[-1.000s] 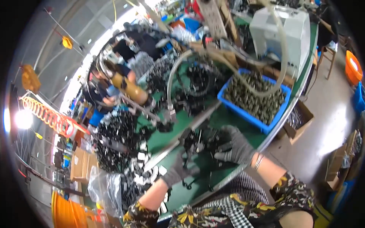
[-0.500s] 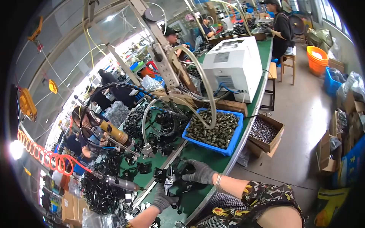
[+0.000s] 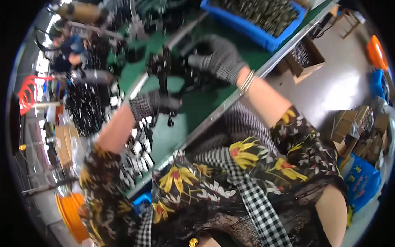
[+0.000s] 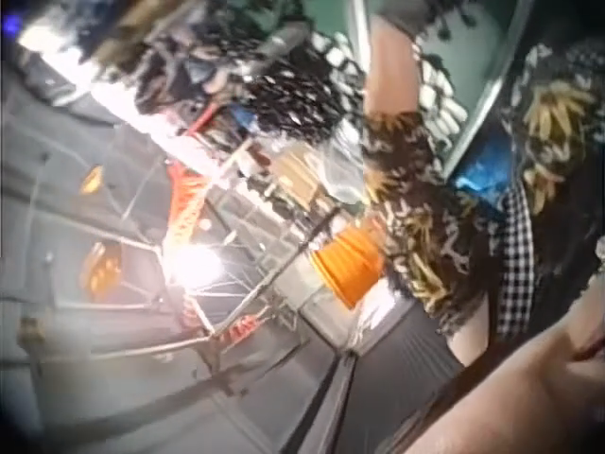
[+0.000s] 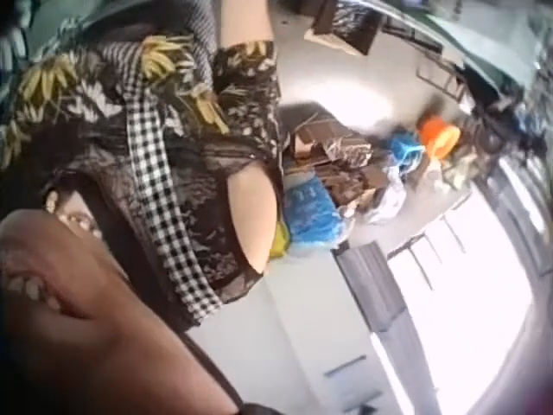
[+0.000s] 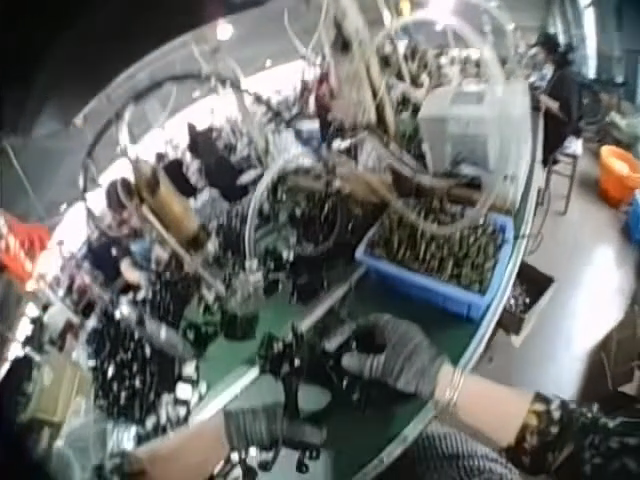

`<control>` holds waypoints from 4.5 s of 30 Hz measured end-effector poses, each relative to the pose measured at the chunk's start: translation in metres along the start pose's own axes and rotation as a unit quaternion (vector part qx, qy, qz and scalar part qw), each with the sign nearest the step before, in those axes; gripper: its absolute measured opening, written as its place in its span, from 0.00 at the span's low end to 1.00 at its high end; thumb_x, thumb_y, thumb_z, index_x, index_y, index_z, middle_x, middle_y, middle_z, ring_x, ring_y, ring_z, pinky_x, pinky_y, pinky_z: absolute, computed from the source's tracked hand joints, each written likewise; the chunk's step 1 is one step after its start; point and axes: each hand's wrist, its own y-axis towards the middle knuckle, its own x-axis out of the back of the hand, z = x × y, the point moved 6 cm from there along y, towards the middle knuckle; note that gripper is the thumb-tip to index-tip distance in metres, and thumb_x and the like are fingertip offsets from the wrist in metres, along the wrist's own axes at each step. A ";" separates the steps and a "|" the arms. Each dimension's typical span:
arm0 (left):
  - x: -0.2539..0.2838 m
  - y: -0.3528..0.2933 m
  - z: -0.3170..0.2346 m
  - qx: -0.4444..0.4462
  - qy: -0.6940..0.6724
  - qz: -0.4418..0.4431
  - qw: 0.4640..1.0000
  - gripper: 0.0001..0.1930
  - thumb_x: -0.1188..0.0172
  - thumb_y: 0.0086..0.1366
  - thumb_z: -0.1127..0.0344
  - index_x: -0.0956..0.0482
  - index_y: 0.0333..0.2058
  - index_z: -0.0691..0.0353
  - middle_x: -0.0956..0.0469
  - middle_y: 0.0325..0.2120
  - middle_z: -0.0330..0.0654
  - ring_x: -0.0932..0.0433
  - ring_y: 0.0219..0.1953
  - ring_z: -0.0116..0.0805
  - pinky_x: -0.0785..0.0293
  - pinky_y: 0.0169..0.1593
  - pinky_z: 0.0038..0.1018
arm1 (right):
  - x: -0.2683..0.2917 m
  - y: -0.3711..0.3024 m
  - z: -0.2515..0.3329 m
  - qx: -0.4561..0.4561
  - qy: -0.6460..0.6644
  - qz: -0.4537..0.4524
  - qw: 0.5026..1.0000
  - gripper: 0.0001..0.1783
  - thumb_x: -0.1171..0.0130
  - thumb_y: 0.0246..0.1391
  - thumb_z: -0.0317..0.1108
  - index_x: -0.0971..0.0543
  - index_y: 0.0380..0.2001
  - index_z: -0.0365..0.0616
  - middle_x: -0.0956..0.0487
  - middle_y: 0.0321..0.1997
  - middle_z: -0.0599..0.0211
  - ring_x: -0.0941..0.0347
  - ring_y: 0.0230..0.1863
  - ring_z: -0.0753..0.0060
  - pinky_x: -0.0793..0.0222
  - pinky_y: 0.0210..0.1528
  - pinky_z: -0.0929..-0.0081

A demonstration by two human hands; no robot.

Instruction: Assembling small black components at a factory workbench using a pneumatic screwdriver.

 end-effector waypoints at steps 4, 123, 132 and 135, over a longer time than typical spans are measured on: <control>-0.010 0.002 -0.007 0.004 -0.232 0.061 0.971 0.16 0.30 0.56 0.57 0.18 0.38 0.60 0.20 0.26 0.37 0.23 0.25 0.25 0.26 0.31 0.23 | 0.003 0.004 -0.027 -0.056 -0.127 -0.050 0.989 0.31 0.29 0.48 0.39 0.27 0.53 0.38 0.20 0.47 0.64 0.27 0.49 0.71 0.31 0.55 0.70; -0.046 -0.065 0.059 -0.401 -0.673 0.155 0.601 0.28 0.47 0.67 0.49 0.35 0.60 0.58 0.30 0.56 0.48 0.29 0.56 0.44 0.31 0.60 0.40 | -0.036 0.021 0.106 -0.025 -0.096 0.204 0.974 0.13 0.38 0.58 0.39 0.25 0.35 0.39 0.24 0.25 0.70 0.25 0.24 0.80 0.27 0.28 0.82; -0.039 -0.049 0.125 -0.333 -0.588 -0.126 0.726 0.27 0.46 0.66 0.49 0.33 0.59 0.56 0.31 0.57 0.47 0.32 0.58 0.47 0.34 0.62 0.44 | -0.024 0.009 0.091 0.072 -0.068 0.180 0.979 0.20 0.39 0.58 0.46 0.24 0.41 0.40 0.24 0.23 0.68 0.24 0.26 0.77 0.27 0.29 0.75; -0.037 -0.049 0.125 -0.345 -0.520 -0.099 0.776 0.27 0.47 0.66 0.49 0.33 0.59 0.56 0.31 0.57 0.47 0.31 0.58 0.46 0.34 0.61 0.43 | -0.026 0.009 0.088 0.024 -0.012 0.245 0.969 0.20 0.42 0.60 0.46 0.25 0.42 0.39 0.23 0.25 0.63 0.23 0.28 0.66 0.27 0.32 0.69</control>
